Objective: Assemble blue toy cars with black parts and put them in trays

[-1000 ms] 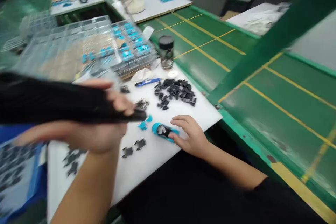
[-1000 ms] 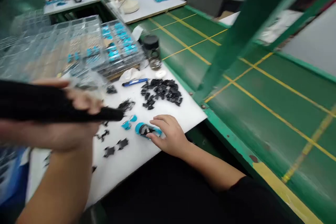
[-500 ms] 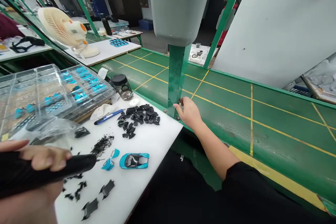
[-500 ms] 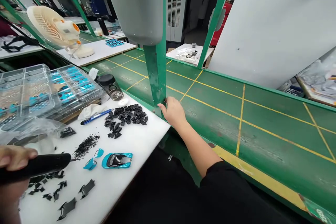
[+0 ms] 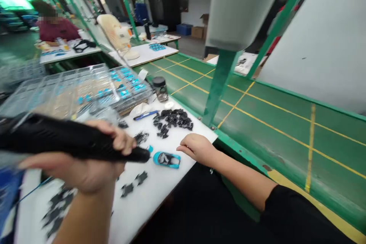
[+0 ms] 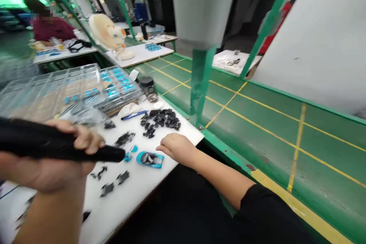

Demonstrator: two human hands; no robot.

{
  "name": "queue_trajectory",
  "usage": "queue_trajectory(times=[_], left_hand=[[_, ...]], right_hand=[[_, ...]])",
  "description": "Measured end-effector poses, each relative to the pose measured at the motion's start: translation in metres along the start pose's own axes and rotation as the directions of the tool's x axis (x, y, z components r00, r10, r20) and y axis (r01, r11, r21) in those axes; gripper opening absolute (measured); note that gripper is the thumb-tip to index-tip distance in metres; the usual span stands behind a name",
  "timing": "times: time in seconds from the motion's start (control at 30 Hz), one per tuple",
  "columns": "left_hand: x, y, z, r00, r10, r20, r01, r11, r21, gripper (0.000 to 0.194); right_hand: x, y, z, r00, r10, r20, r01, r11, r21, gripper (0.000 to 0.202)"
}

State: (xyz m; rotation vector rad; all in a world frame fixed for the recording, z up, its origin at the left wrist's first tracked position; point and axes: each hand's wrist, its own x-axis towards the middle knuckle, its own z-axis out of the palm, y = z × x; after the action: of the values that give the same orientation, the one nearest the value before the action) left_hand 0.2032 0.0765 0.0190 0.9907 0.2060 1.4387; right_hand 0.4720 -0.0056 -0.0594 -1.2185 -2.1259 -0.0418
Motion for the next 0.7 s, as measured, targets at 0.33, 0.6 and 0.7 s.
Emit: queue_trajectory(times=[0.33, 0.6, 0.7], left_hand=[[-0.010, 0.005, 0.059, 0.997, 0.075, -0.005, -0.071, 0.956, 0.285, 0.081], [-0.014, 0.001, 0.057, 0.997, 0.081, 0.002, -0.077, 0.940, 0.333, 0.077], [-0.014, 0.005, 0.060, 0.997, 0.076, -0.014, -0.067, 0.938, 0.339, 0.079]], right_hand=[[0.037, -0.039, 0.044, 0.966, -0.202, 0.162, 0.156, 0.953, 0.259, 0.019], [0.038, -0.050, 0.040, 0.971, -0.179, 0.160, 0.167, 0.982, 0.083, 0.026], [0.038, -0.052, 0.039, 0.975, -0.170, 0.143, 0.163, 0.985, 0.063, 0.028]])
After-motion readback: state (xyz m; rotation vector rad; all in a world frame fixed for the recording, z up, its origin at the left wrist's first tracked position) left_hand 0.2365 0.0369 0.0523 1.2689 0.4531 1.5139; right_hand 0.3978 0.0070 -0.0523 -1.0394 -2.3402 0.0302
